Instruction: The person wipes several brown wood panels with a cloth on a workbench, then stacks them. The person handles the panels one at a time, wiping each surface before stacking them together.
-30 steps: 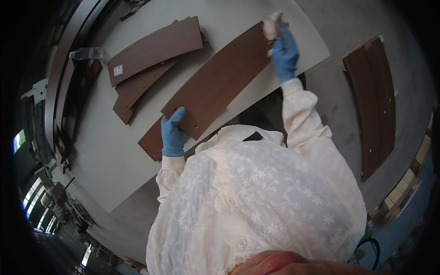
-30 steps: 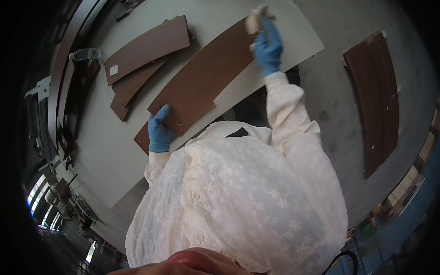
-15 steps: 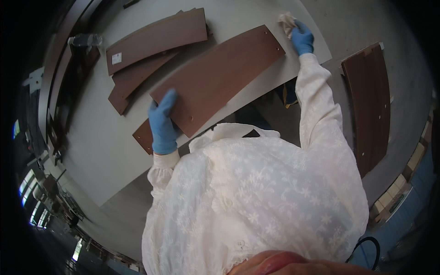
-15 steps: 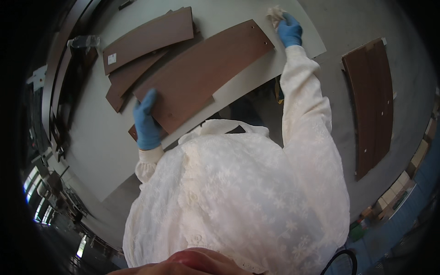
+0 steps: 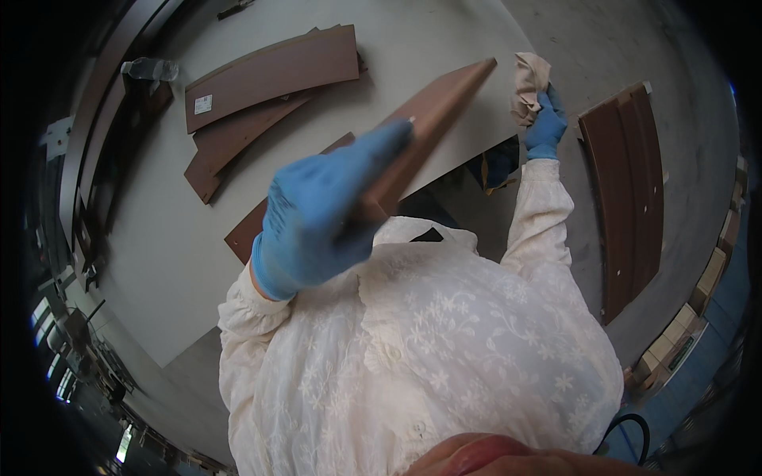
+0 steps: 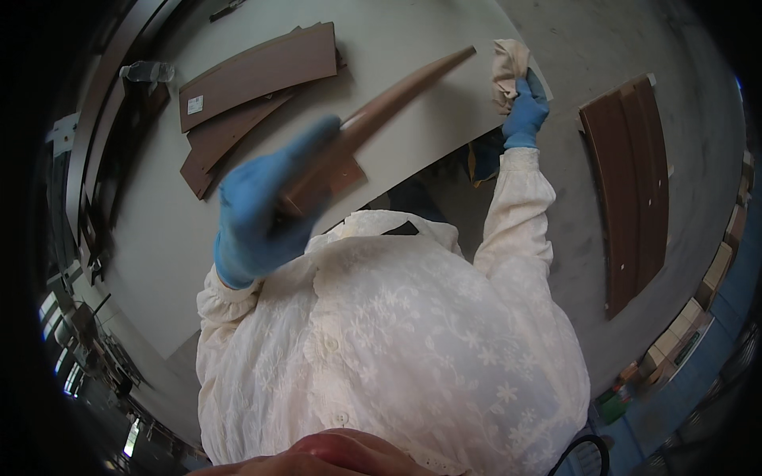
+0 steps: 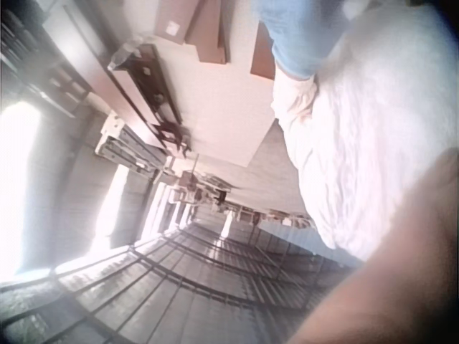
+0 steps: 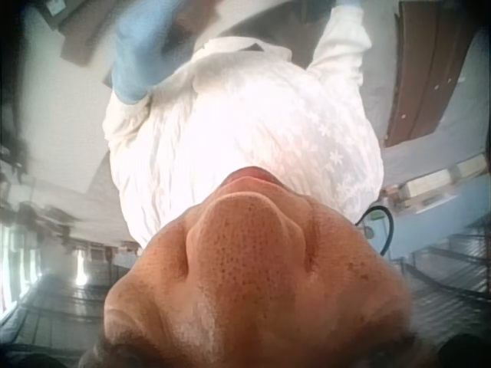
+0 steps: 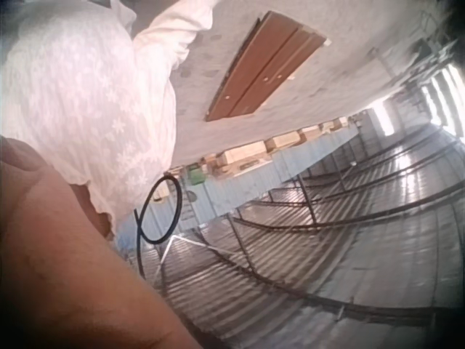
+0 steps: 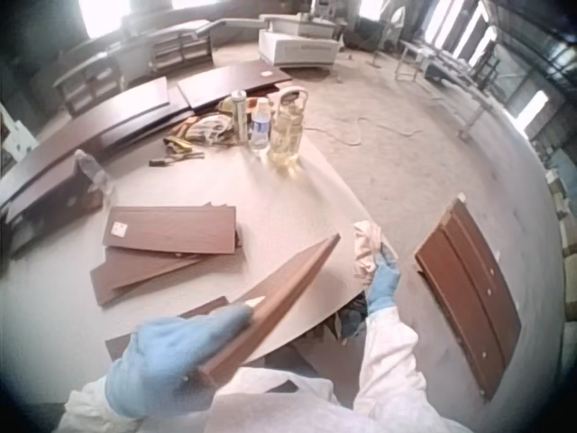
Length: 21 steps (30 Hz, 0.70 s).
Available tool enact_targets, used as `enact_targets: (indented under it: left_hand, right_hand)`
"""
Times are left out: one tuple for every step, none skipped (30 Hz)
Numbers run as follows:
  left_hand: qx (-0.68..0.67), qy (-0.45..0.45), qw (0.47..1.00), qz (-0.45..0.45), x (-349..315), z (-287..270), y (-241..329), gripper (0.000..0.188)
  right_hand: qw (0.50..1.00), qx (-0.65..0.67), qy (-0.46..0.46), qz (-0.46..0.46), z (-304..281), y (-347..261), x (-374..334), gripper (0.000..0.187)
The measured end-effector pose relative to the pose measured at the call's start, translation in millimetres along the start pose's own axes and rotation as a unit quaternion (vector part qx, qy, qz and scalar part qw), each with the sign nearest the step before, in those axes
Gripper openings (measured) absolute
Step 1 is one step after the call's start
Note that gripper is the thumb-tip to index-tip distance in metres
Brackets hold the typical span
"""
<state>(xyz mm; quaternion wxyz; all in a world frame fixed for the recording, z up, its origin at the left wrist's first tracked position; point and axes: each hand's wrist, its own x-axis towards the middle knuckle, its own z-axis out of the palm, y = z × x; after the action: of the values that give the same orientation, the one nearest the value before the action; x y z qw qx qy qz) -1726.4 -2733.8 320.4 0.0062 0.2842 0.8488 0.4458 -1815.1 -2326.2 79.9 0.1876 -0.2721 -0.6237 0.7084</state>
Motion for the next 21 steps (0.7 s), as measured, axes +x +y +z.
enact_targets:
  left_hand:
    - [0.048, -0.046, 0.996, 0.060, 0.4, -1.4, -1.3, 0.061]
    - [0.116, -0.095, 0.983, 0.107, -1.6, -1.4, -1.2, 0.054]
    - [0.138, -0.096, 0.976, 0.142, -4.2, 0.9, -1.7, 0.052]
    - [0.155, -0.096, 0.969, 0.165, -7.9, 6.2, -1.4, 0.050]
    - [0.172, -0.096, 0.962, 0.188, -12.9, 12.1, -1.4, 0.049]
    - [0.182, -0.089, 0.962, 0.183, -19.3, 16.5, -1.2, 0.041]
    - [0.184, -0.097, 0.962, 0.179, -25.5, 19.2, -3.6, 0.041]
    - [0.188, -0.104, 0.961, 0.175, -31.6, 20.3, -7.3, 0.041]
    - [0.192, -0.112, 0.960, 0.170, -37.8, 20.5, -12.3, 0.040]
    - [0.219, -0.111, 0.952, 0.183, -43.2, 21.9, -18.1, 0.039]
    - [0.233, -0.123, 0.945, 0.191, -48.7, 24.3, -23.3, 0.039]
    - [0.248, -0.134, 0.940, 0.192, -55.0, 26.6, -27.4, 0.038]
    - [0.259, -0.153, 0.934, 0.191, -62.1, 28.5, -29.8, 0.037]
    - [0.276, -0.157, 0.926, 0.203, -67.1, 30.4, -34.2, 0.036]
    - [0.281, -0.157, 0.925, 0.203, -71.9, 32.6, -37.8, 0.036]
    - [0.286, -0.157, 0.923, 0.203, -76.5, 34.0, -40.7, 0.036]
    - [0.289, -0.153, 0.923, 0.203, -81.7, 35.0, -42.8, 0.036]
    - [0.293, -0.163, 0.921, 0.200, -86.4, 36.4, -44.3, 0.036]
    - [0.295, -0.165, 0.920, 0.197, -90.6, 36.9, -47.9, 0.036]
    - [0.297, -0.174, 0.921, 0.185, -95.4, 39.0, -51.5, 0.037]
    - [0.291, -0.158, 0.926, 0.183, -101.4, 42.5, -55.6, 0.035]
  right_hand:
    - [1.000, -0.006, 0.012, -0.013, -0.5, -9.4, -3.8, 0.040]
    - [0.999, -0.011, 0.025, -0.025, 0.1, -19.9, -9.8, 0.040]
    - [0.999, -0.020, -0.014, -0.047, 2.6, -31.0, -19.2, 0.040]
    - [0.996, -0.029, -0.053, -0.068, 7.4, -41.7, -31.3, 0.041]
    - [0.995, -0.050, -0.062, -0.066, 13.4, -51.4, -45.3, 0.041]
    - [0.982, -0.077, -0.145, -0.097, 21.9, -57.3, -63.0, 0.042]
    - [0.968, -0.115, -0.196, -0.106, 32.4, -58.2, -83.4, 0.042]
    - [0.946, -0.088, -0.300, -0.087, 40.5, -56.8, -106.3, 0.042]
    - [0.904, -0.096, -0.398, -0.124, 52.2, -50.2, -123.5, 0.042]
    - [0.846, -0.157, -0.465, -0.210, 62.2, -39.5, -139.8, 0.042]
    - [0.730, -0.280, -0.526, -0.335, 70.6, -26.4, -146.6, 0.042]
    - [0.760, -0.248, -0.483, -0.356, 78.7, -10.8, -140.6, 0.041]
    - [0.774, -0.249, -0.456, -0.362, 90.2, 10.0, -127.7, 0.040]
    - [0.769, -0.269, -0.445, -0.371, 98.5, 31.1, -109.4, 0.039]
    - [0.777, -0.346, -0.375, -0.369, 100.2, 49.0, -80.4, 0.039]
    - [0.757, -0.452, -0.320, -0.346, 95.2, 63.8, -49.0, 0.039]
    - [0.781, -0.421, -0.296, -0.354, 88.1, 76.1, -18.2, 0.038]
    - [0.809, -0.435, -0.269, -0.290, 79.2, 88.9, 1.8, 0.036]
    - [0.814, -0.439, -0.290, -0.246, 70.0, 98.4, 17.0, 0.036]
    - [0.819, -0.420, -0.289, -0.261, 64.8, 106.0, 27.7, 0.036]
    - [0.820, -0.420, -0.295, -0.253, 57.9, 110.6, 31.2, 0.036]
